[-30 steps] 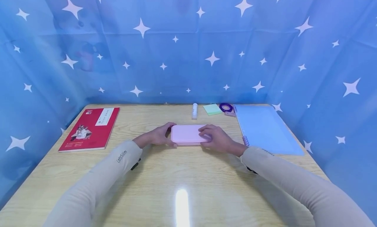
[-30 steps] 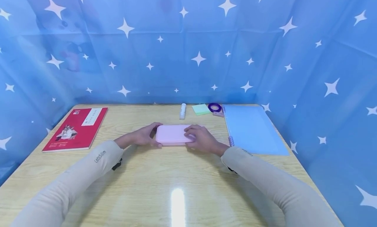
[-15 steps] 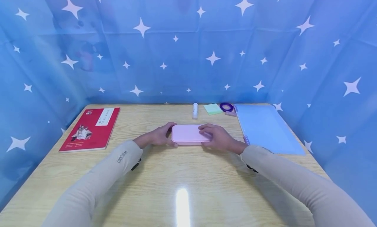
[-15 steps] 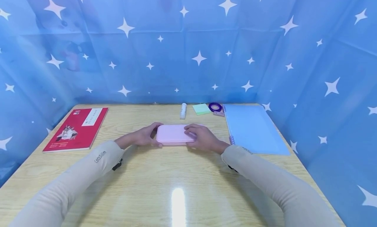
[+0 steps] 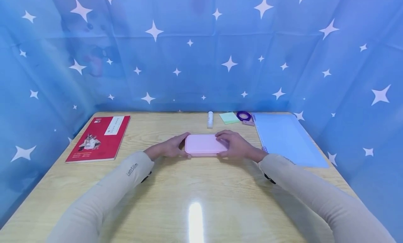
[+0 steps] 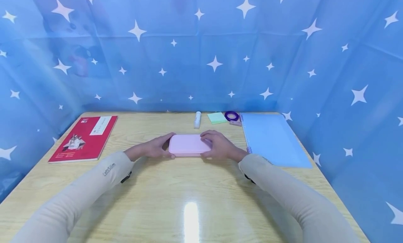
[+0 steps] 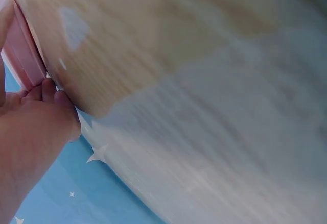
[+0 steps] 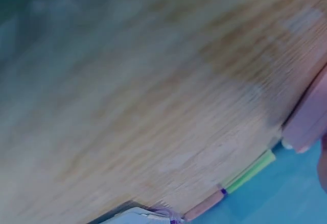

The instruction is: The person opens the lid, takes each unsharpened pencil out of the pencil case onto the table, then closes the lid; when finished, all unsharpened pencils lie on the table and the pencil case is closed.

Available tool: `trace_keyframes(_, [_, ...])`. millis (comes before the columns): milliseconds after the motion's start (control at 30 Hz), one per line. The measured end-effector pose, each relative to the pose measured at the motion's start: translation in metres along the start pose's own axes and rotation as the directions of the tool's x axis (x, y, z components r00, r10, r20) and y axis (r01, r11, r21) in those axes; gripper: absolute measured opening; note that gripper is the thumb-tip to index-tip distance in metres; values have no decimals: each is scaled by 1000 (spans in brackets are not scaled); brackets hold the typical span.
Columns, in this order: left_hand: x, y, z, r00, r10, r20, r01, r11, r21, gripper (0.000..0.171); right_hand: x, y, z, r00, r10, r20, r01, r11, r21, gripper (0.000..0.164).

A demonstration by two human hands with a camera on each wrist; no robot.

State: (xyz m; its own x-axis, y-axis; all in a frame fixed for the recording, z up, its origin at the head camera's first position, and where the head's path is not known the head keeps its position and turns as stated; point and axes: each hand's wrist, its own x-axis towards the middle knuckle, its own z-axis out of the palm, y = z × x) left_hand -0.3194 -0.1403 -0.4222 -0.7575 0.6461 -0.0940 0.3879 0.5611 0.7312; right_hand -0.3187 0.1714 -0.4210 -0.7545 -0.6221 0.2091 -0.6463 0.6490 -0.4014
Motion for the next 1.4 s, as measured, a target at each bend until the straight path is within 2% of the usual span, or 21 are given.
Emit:
trace_keyframes(200, [-1, -1, 1, 1000, 16, 1, -16, 1000, -9, 77, 5, 7, 2, 998, -57, 3, 57, 998, -20, 71])
trace_keyframes(300, [0, -1, 1, 1000, 16, -1, -16, 1000, 9, 76, 8, 10, 3, 998, -60, 10, 60, 997, -38, 76])
trace_keyframes(467, [1, -3, 1, 1000, 0, -17, 1, 999, 33, 78, 11, 12, 4, 999, -37, 21, 37, 999, -20, 81])
trace_keyframes(733, [1, -4, 2, 1000, 5, -17, -5, 1000, 16, 82, 9, 11, 4, 999, 18, 47, -17, 1000, -18, 83])
trace_keyframes(1033, [3, -5, 1, 999, -28, -20, 29, 999, 31, 84, 9, 10, 4, 996, 56, 76, -54, 998, -22, 84])
trace_keyframes(1267, [4, -3, 2, 1000, -15, -19, 15, 1000, 24, 78, 8, 6, 2, 991, 77, 105, -75, 997, -28, 96])
trace_keyframes(1400, [4, -3, 3, 999, -27, -35, 29, 999, 36, 76, 8, 4, 2, 991, 73, 110, -71, 997, -20, 101])
